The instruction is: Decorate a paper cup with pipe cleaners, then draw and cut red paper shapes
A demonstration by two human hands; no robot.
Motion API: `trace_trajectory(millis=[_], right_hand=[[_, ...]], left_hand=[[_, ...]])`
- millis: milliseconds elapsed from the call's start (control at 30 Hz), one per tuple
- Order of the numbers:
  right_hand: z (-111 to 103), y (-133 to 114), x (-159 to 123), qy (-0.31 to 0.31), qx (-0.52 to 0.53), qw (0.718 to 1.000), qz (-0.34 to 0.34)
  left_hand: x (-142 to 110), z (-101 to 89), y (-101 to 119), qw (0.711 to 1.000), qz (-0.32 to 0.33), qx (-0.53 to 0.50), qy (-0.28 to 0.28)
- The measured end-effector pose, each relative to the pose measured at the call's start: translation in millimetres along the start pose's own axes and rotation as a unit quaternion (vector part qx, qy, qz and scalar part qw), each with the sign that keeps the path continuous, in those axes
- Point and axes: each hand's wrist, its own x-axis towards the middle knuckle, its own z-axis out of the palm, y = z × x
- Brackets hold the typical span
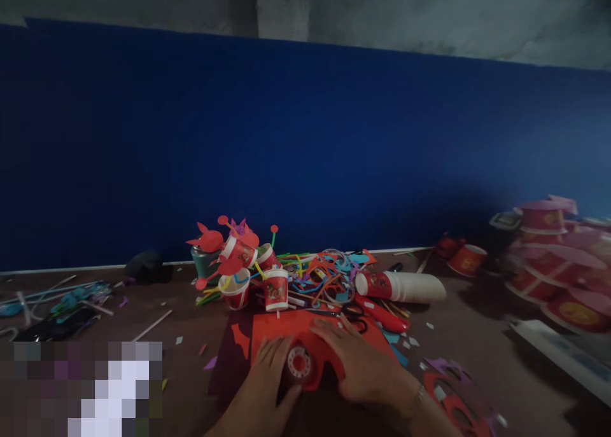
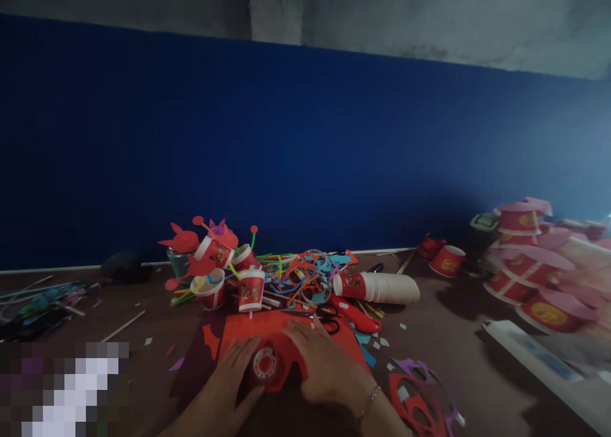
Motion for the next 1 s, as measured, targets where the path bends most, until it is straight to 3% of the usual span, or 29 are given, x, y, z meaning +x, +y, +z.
trace_trajectory(millis=[233,367,433,700,800,1000], right_hand=[[1,0,-3,0.011,0.047,0.999,0.011],[-3,-1,16,0.149,0.013,0.989,0.006],[-9,-3,36,0.188,-0.025,0.981,0.038],[-17,-22,116,0.161,-0.090,0.981,0.058],[-16,-28,126,0.135,-0.104,0.983,0.065],[-29,-29,122,0.105,-0.124,0.983,0.083]], left_hand=[[-1,3.4,-3,0.998,0.044,0.011,0.041],[3,1.9,-5,0.992,0.095,0.027,0.076],[6,2.7,-7,0.989,0.115,0.041,0.084],[20,34.3,-26,0.986,0.124,0.087,0.066],[23,38.3,-28,0.985,0.131,0.091,0.058],[23,31.1,-19,0.985,0.130,0.045,0.101]])
